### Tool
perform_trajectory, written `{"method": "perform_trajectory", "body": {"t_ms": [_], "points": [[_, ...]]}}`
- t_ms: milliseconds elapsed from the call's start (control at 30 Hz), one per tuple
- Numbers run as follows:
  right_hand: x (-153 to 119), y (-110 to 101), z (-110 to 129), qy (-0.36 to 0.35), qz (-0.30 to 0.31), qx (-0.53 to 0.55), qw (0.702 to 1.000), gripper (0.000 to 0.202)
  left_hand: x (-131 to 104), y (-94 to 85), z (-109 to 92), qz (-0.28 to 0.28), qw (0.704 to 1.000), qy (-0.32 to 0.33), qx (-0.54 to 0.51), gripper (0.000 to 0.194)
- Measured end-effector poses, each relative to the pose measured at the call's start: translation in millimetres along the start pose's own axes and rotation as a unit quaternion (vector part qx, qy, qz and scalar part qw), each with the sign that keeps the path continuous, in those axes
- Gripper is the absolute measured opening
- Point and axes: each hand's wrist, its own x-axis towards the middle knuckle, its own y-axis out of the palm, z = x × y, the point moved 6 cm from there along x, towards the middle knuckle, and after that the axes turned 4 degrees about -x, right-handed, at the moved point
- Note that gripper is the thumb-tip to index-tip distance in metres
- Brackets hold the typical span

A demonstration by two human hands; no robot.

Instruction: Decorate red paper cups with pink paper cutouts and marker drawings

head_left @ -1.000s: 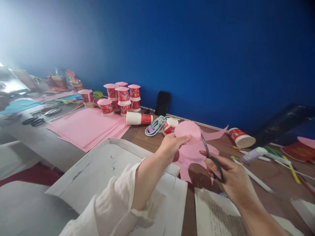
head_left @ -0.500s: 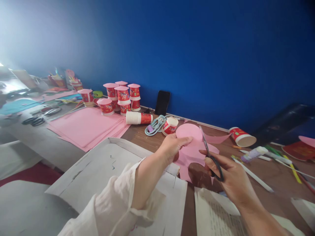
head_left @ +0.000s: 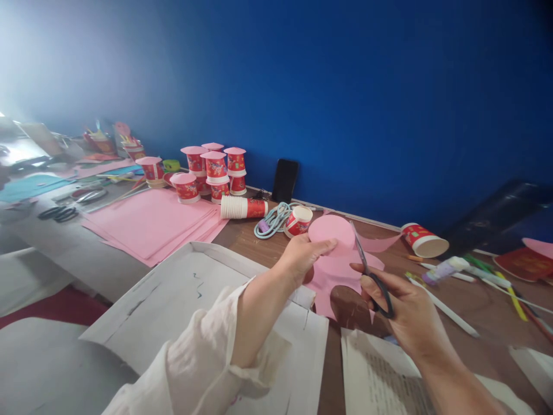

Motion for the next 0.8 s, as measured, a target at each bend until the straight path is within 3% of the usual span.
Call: {"method": "perform_trajectory", "body": {"t_ms": [433,667,800], "points": [[1,-2,-8,0.027,0.007,-0.006,1.000,0.057,-3,0.0,-3,-0.008,1.000,-0.002,-0.020,0.025],[5,-4,-10,0.028,-0.009,0.003,1.000,0.057,-1,-0.2,-1,0.010,1.000,0.008,-0.010,0.037],[7,2,-9,0.063,-0.021,-0.004,0.998,0.060,-3,0.6,2,0.014,1.000,-0.002,-0.023,0.037]]}}
